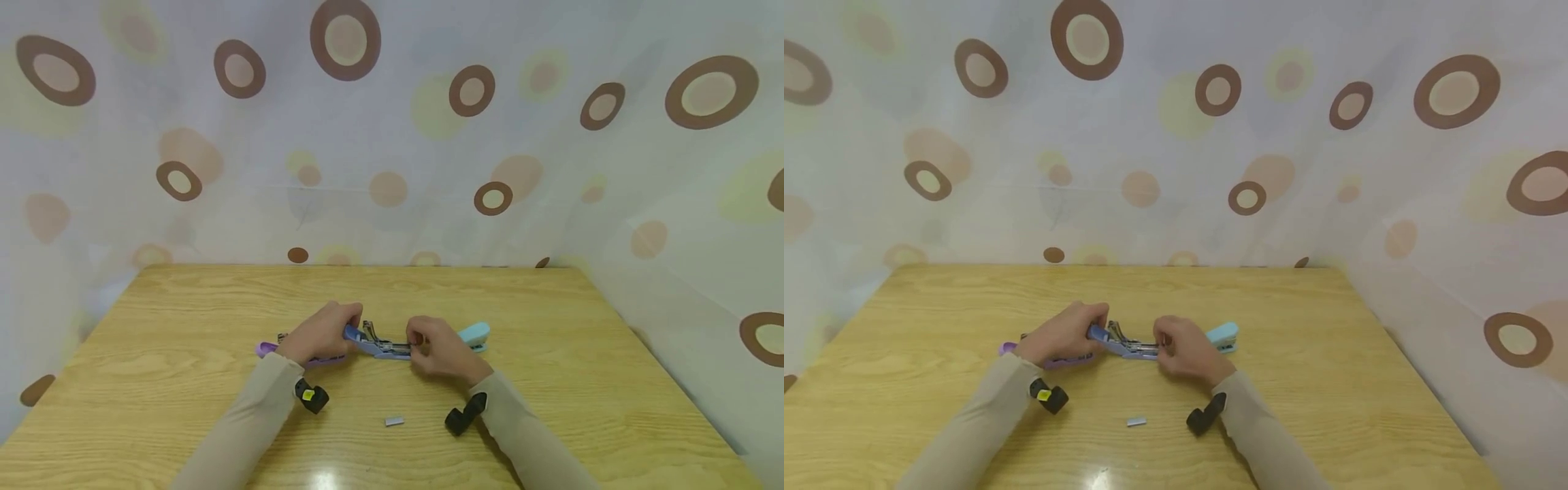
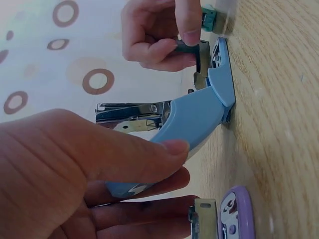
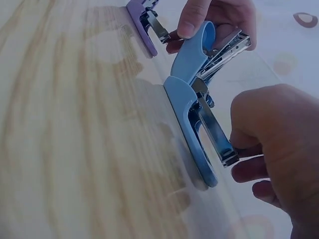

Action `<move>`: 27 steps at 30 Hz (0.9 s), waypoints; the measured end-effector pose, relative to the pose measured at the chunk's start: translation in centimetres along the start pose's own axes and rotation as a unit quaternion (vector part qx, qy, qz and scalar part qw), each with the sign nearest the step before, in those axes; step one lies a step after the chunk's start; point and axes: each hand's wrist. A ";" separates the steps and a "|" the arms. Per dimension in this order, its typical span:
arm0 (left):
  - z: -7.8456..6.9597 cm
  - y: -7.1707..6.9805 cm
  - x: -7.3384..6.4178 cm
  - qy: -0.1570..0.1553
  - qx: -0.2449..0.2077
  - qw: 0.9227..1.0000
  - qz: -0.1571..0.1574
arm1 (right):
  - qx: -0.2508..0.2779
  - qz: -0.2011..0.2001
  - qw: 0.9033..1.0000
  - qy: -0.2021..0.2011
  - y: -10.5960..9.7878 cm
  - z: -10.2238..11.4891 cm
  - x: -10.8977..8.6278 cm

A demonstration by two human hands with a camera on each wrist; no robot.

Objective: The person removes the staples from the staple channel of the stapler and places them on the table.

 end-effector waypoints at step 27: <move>0.5 0.4 0.3 -0.031 0.049 0.998 -0.018 | 0.041 -0.037 0.997 0.044 -0.8 1.6 0.1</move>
Point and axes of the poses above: each hand's wrist, its own x-axis towards the middle knuckle, its own y-axis out of the palm, z = x × y, and after that the axes turned 2 degrees about -x, right-handed
